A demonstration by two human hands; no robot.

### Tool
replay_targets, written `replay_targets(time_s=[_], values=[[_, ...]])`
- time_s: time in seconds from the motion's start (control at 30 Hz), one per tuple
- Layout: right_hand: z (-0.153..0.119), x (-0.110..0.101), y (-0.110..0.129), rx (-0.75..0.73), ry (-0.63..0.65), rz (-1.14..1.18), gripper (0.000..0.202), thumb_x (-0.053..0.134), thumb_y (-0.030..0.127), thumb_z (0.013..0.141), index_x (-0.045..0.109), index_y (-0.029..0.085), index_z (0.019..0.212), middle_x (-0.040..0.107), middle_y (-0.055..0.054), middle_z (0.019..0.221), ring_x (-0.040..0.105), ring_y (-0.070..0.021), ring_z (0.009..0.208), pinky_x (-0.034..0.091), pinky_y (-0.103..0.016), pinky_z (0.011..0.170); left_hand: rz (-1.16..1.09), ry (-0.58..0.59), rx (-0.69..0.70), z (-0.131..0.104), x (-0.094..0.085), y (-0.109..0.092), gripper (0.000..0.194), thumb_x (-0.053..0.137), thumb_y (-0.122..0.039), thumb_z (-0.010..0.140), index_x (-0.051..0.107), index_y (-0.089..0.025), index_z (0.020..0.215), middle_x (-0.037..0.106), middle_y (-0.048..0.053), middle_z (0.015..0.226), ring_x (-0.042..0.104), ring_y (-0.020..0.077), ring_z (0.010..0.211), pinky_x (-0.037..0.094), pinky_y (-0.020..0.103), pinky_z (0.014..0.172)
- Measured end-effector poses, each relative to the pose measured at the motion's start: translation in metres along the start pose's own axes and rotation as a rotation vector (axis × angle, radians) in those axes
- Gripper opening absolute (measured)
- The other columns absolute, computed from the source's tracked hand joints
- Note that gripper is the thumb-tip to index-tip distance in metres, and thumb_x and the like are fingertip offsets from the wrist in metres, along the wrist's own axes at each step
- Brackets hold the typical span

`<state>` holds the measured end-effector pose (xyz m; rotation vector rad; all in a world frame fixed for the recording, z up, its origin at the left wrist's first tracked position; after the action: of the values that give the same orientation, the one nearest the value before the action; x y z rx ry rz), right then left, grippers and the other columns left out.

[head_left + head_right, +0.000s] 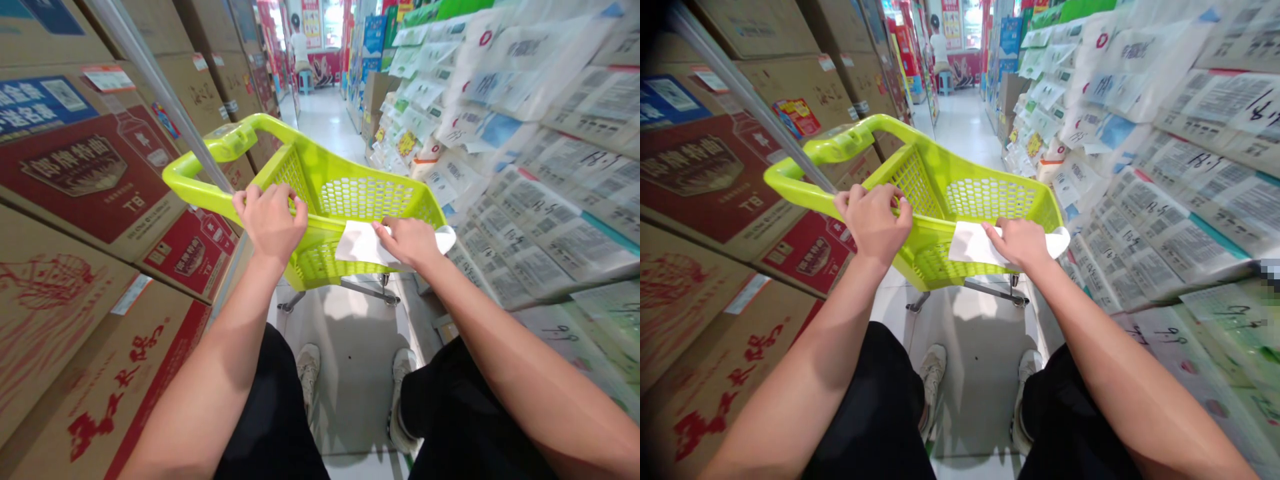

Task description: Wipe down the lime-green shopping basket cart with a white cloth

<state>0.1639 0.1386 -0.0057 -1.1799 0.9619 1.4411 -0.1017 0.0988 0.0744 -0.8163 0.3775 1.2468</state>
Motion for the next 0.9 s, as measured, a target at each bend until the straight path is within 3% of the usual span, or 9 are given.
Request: replay_targets(time_s=[0.13,0.37,0.5,0.67,0.9], values=[[0.001,-0.004,0.016,0.003,-0.041,0.044,0.078,0.016,0.07,0.105,0.076,0.022,0.12,0.079,-0.015,0.102,0.072,-0.0302,0.092,0.04,-0.034,0.073,0.024,-0.031,0.022,-0.003,-0.002,-0.008,0.015,0.053,-0.031,0.092,0.066,-0.026,0.088,0.073,0.008,0.098,0.055,0.0352,0.111,0.027,0.056,0.107],[0.01,-0.021,0.107,-0.177,-0.145,0.218,0.071,0.016,0.066,0.108,0.069,0.022,0.126,0.077,-0.012,0.119,0.07,-0.0276,0.102,0.039,-0.033,0.076,0.016,-0.003,0.035,-0.004,-0.001,-0.005,0.016,0.053,-0.032,0.092,0.067,-0.026,0.089,0.072,0.008,0.1,0.055,0.0357,0.113,0.026,0.058,0.109],[0.013,-0.021,0.121,-0.23,-0.118,0.213,0.068,0.019,0.065,0.108,0.066,0.021,0.128,0.076,-0.012,0.123,0.07,-0.027,0.103,0.039,-0.032,0.076,0.034,-0.003,0.035,-0.002,-0.002,0.007,0.017,0.053,-0.032,0.09,0.067,-0.025,0.091,0.073,0.009,0.101,0.055,0.0368,0.114,0.027,0.058,0.108],[0.011,-0.013,0.099,-0.242,-0.043,0.152,0.072,0.018,0.07,0.106,0.069,0.021,0.122,0.078,-0.012,0.112,0.071,-0.0278,0.095,0.039,-0.033,0.072,0.07,-0.019,0.024,0.004,-0.004,0.021,0.016,0.053,-0.031,0.088,0.067,-0.024,0.09,0.072,0.01,0.095,0.057,0.0367,0.111,0.029,0.057,0.106],[0.004,0.002,0.022,-0.062,0.018,0.048,0.078,0.017,0.071,0.104,0.075,0.021,0.119,0.079,-0.014,0.103,0.072,-0.0299,0.094,0.04,-0.033,0.072,0.041,-0.018,-0.006,0.007,0.001,0.022,0.016,0.054,-0.031,0.089,0.068,-0.024,0.092,0.073,0.01,0.096,0.056,0.0369,0.113,0.027,0.057,0.107]])
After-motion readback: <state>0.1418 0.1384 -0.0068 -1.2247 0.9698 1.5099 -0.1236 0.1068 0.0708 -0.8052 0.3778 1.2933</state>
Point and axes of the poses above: each hand's wrist, its own z-axis towards the middle knuckle, its own x-axis out of the palm, y = z × x, the point moved 10 cm from there along z, towards the middle knuckle
